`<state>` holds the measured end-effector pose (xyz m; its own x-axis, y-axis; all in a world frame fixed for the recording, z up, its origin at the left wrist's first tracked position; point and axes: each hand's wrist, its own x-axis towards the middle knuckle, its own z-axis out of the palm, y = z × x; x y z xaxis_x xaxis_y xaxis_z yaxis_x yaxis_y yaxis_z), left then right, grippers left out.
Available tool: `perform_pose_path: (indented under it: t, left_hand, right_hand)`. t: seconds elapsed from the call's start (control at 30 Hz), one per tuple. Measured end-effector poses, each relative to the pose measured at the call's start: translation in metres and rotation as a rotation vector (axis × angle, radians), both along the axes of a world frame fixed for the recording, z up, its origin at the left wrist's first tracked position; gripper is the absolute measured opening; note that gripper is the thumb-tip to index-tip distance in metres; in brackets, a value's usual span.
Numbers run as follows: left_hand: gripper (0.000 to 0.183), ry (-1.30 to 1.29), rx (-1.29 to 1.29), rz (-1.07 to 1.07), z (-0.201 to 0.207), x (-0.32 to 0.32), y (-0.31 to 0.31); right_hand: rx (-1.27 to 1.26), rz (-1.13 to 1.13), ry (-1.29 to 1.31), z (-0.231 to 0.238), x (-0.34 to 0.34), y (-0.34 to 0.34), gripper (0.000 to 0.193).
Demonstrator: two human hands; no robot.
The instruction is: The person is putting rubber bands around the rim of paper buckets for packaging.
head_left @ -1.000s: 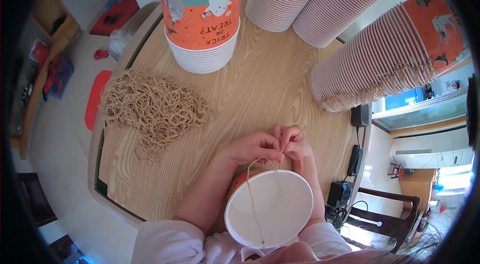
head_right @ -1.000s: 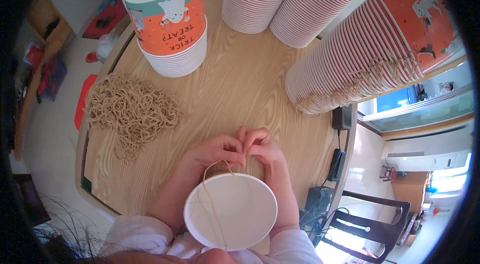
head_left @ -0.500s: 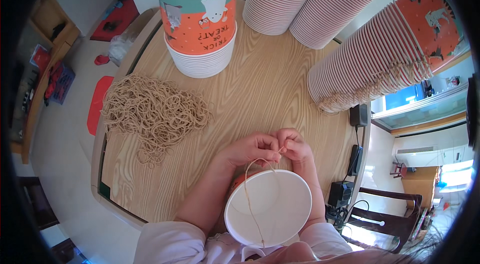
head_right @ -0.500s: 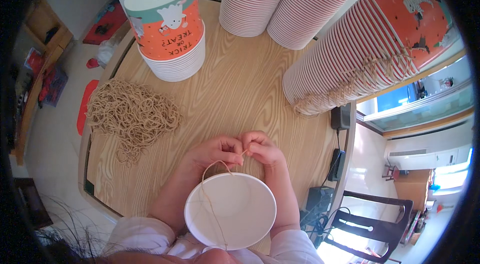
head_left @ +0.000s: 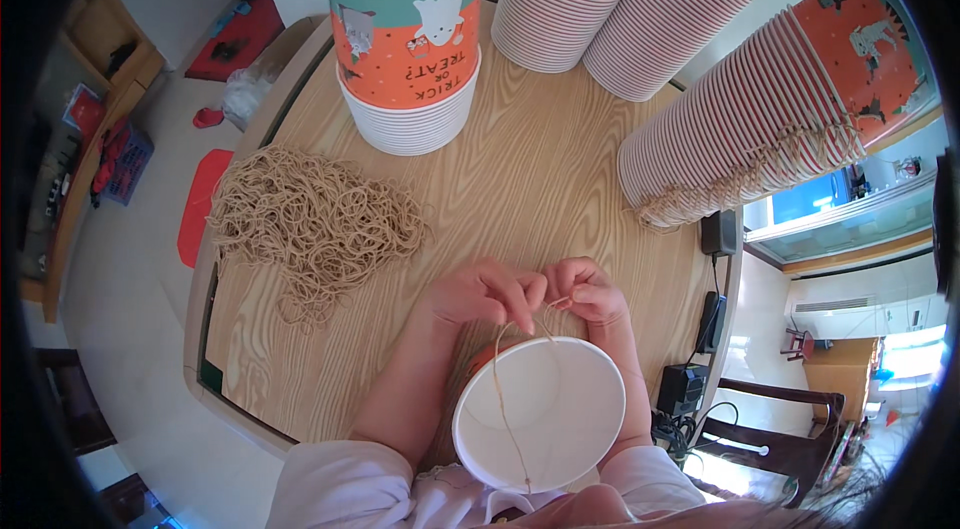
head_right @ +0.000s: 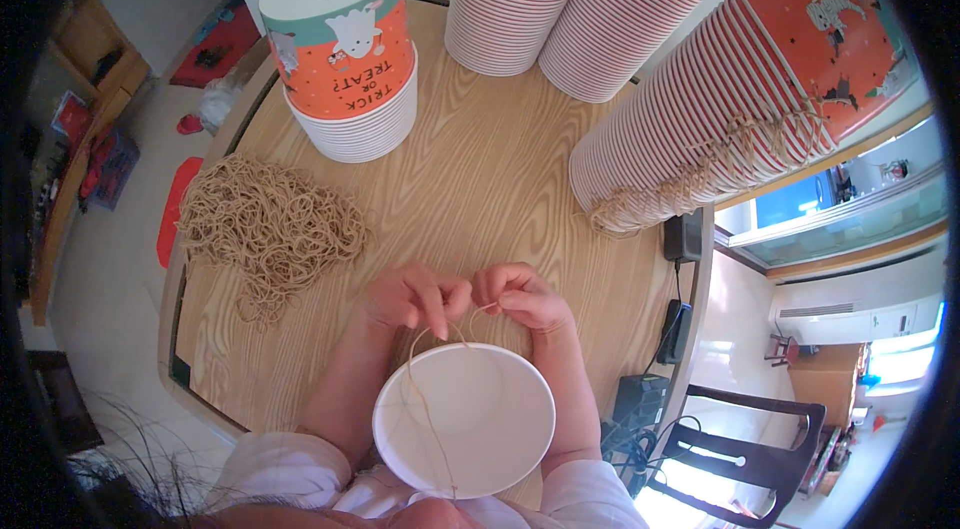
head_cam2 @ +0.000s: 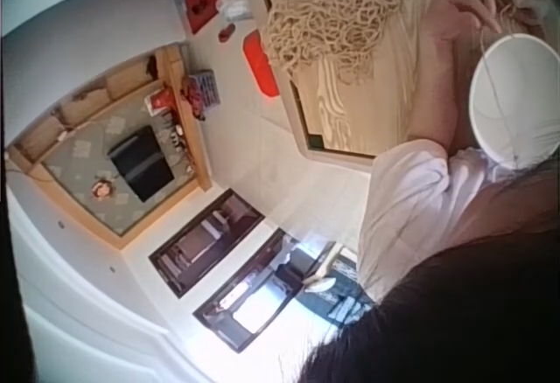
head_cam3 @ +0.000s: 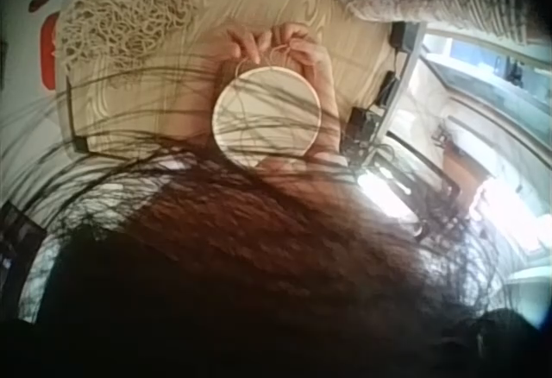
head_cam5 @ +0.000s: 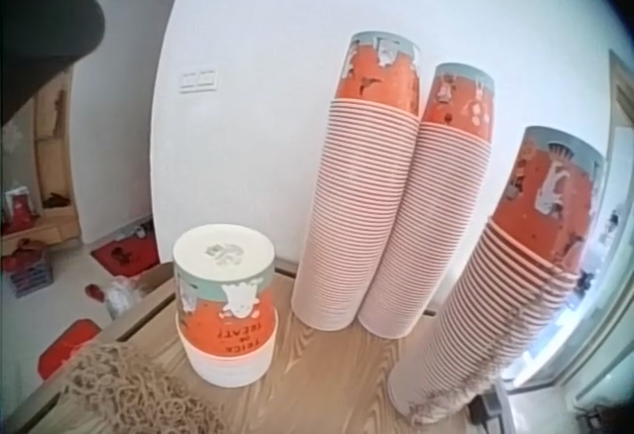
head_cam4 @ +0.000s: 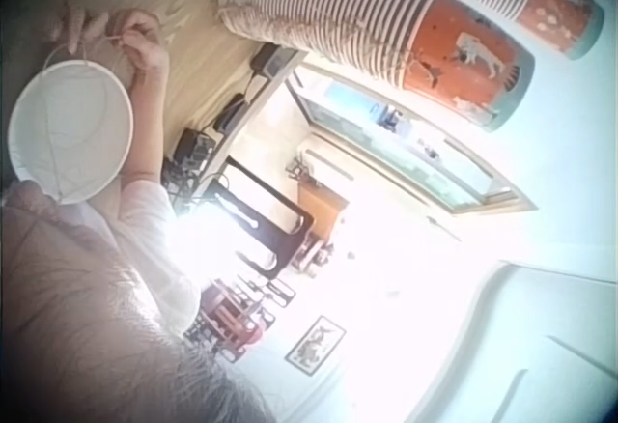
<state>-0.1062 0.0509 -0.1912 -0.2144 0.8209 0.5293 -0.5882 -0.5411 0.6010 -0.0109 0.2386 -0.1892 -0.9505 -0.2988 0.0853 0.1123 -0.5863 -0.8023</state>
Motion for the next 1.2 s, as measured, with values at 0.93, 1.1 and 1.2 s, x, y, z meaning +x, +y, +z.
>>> perform_pose_path:
  t: [0.93,1.1,1.2]
  left_hand:
    - [0.017,-0.198,-0.644,0.026,0.004,0.017,0.018]
    - [0.013,-0.053,-0.696,-0.118,0.012,0.019,0.018]
    - [0.013,-0.087,-0.679,-0.054,0.003,0.027,0.025]
  right_hand:
    - [-0.151,-0.122,0.005,-0.006,0.000,0.001,0.019]
    - [-0.130,-0.154,0.024,-0.010,-0.001,0.002,0.019]
    - [-0.130,-0.173,0.019,-0.014,-0.001,0.001,0.019]
